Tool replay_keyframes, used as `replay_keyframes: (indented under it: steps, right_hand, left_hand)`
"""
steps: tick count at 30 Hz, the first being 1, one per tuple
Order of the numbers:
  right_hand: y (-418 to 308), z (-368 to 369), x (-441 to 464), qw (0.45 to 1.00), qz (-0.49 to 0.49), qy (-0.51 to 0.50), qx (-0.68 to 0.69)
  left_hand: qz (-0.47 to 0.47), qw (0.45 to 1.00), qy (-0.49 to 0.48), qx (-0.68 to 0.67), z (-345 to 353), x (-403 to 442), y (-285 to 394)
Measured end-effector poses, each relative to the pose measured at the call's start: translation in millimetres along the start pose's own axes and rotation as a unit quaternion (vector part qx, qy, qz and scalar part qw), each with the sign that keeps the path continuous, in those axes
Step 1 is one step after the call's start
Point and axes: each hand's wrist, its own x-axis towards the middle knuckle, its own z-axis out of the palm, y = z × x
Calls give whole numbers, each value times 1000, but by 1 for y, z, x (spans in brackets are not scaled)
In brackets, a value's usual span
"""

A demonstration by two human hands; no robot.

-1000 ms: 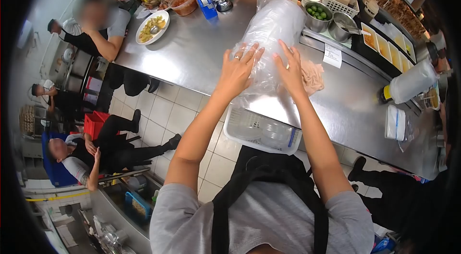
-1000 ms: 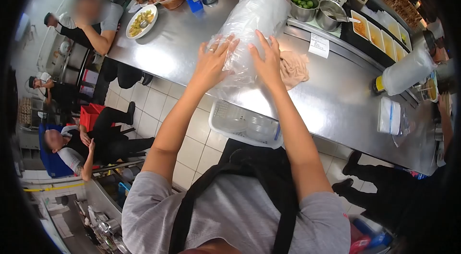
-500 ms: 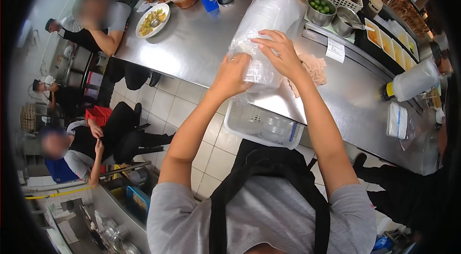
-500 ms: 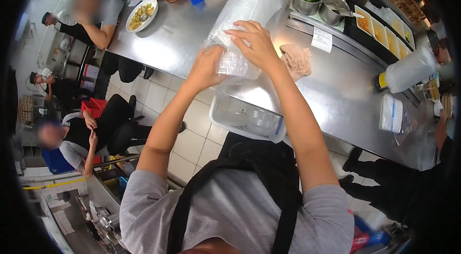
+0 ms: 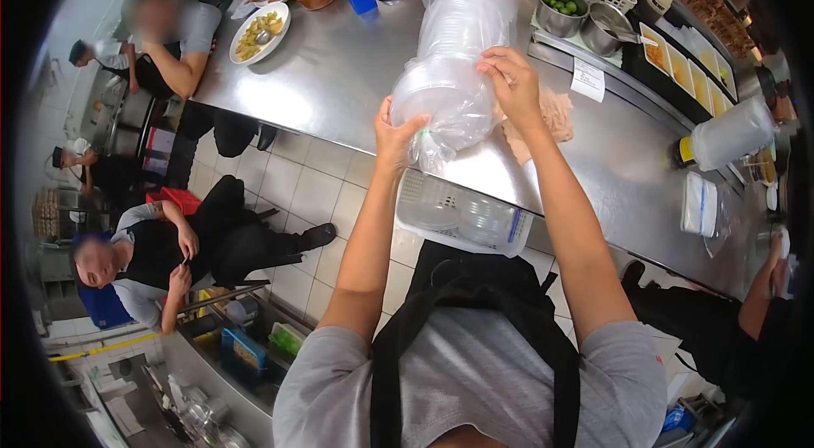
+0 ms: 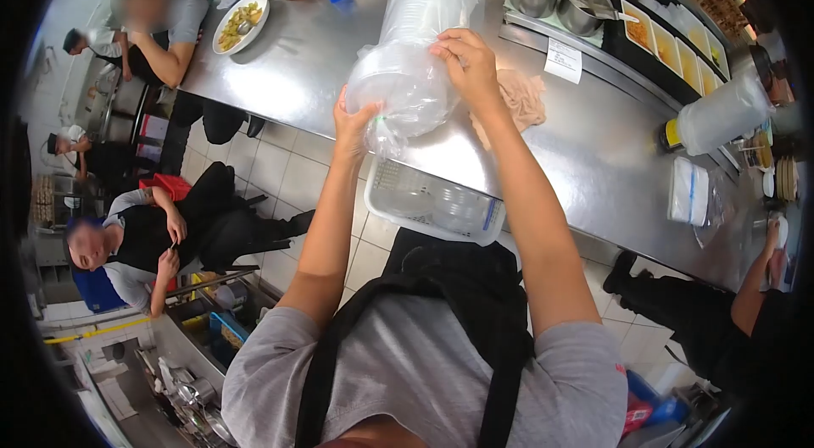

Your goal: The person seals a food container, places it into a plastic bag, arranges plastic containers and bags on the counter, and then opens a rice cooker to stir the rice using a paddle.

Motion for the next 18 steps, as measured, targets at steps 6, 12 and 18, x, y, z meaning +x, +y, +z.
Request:
replay_keyframes:
  steps: [6,12,18]
  right_hand:
    - [-2,9,-10,982,84,162,50]
    - [-9,8,-15,985,22,172,27]
    - [-1,6,-19,974,29,194,112]
  left_hand:
    - [-10,997,34,-70,15,1,-3]
    - [-13,989,60,-133,28,4,-3]
    - [-32,980,82,-177,42,4,-12]
